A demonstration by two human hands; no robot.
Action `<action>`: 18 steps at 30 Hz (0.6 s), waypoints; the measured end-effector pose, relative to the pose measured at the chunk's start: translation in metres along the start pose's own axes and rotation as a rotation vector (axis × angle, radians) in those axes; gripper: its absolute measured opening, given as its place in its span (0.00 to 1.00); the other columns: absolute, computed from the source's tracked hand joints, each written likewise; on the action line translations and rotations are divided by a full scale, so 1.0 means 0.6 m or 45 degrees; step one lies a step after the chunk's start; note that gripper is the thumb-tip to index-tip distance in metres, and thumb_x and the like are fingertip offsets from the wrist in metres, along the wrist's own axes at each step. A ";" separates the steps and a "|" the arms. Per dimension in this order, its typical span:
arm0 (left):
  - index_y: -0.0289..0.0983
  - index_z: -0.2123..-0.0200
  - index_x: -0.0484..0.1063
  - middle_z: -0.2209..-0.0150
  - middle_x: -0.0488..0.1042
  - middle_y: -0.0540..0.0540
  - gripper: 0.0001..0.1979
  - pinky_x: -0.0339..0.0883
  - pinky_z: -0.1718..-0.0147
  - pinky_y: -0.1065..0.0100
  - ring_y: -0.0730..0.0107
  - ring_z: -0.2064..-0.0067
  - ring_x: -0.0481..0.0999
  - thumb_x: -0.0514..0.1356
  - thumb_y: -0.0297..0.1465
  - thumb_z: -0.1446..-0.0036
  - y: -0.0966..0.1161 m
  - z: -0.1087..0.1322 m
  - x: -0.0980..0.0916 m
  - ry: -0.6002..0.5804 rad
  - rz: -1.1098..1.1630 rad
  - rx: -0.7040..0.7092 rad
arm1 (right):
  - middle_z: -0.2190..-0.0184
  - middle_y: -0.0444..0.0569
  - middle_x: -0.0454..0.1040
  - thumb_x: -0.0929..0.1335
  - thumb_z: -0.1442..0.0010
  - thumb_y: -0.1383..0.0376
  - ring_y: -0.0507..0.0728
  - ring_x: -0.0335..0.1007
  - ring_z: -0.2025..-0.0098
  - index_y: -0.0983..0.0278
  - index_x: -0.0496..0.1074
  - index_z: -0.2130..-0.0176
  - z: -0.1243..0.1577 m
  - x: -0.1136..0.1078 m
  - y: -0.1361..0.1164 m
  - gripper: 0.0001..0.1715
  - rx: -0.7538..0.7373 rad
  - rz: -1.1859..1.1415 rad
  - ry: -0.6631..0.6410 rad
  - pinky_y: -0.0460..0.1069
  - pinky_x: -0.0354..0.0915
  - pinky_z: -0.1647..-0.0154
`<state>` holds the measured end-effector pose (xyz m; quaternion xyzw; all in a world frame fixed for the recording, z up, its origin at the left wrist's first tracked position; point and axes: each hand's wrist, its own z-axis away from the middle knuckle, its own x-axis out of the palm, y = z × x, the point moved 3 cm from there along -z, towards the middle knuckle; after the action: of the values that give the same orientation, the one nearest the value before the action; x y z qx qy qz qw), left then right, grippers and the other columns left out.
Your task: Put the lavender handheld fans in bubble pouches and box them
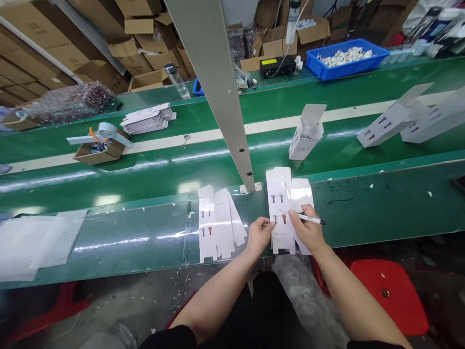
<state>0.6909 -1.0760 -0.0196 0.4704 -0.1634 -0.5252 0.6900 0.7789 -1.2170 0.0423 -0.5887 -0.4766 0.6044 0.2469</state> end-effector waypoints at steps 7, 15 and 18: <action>0.33 0.73 0.71 0.80 0.69 0.52 0.08 0.67 0.79 0.73 0.77 0.79 0.68 0.65 0.32 0.53 -0.007 -0.009 0.013 -0.088 0.373 -0.213 | 0.80 0.41 0.68 0.67 0.42 0.58 0.53 0.63 0.78 0.60 0.64 0.71 0.103 -0.011 0.028 0.11 0.074 0.058 -0.182 0.48 0.62 0.76; 0.33 0.75 0.70 0.81 0.67 0.53 0.08 0.66 0.80 0.74 0.78 0.80 0.67 0.66 0.30 0.53 -0.009 -0.010 0.010 -0.102 0.425 -0.195 | 0.82 0.40 0.65 0.66 0.42 0.58 0.53 0.61 0.80 0.59 0.61 0.71 0.100 0.012 0.042 0.11 -0.059 0.205 -0.217 0.48 0.60 0.78; 0.33 0.75 0.69 0.81 0.67 0.53 0.09 0.66 0.79 0.74 0.79 0.80 0.67 0.66 0.31 0.54 -0.003 -0.009 0.010 -0.108 0.449 -0.213 | 0.82 0.40 0.65 0.67 0.43 0.57 0.53 0.61 0.79 0.60 0.61 0.72 0.099 0.007 0.038 0.12 0.001 0.189 -0.171 0.48 0.60 0.77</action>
<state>0.6962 -1.0785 -0.0257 0.3530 -0.2278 -0.4273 0.8006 0.7277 -1.2399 0.0116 -0.5804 -0.4470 0.6593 0.1694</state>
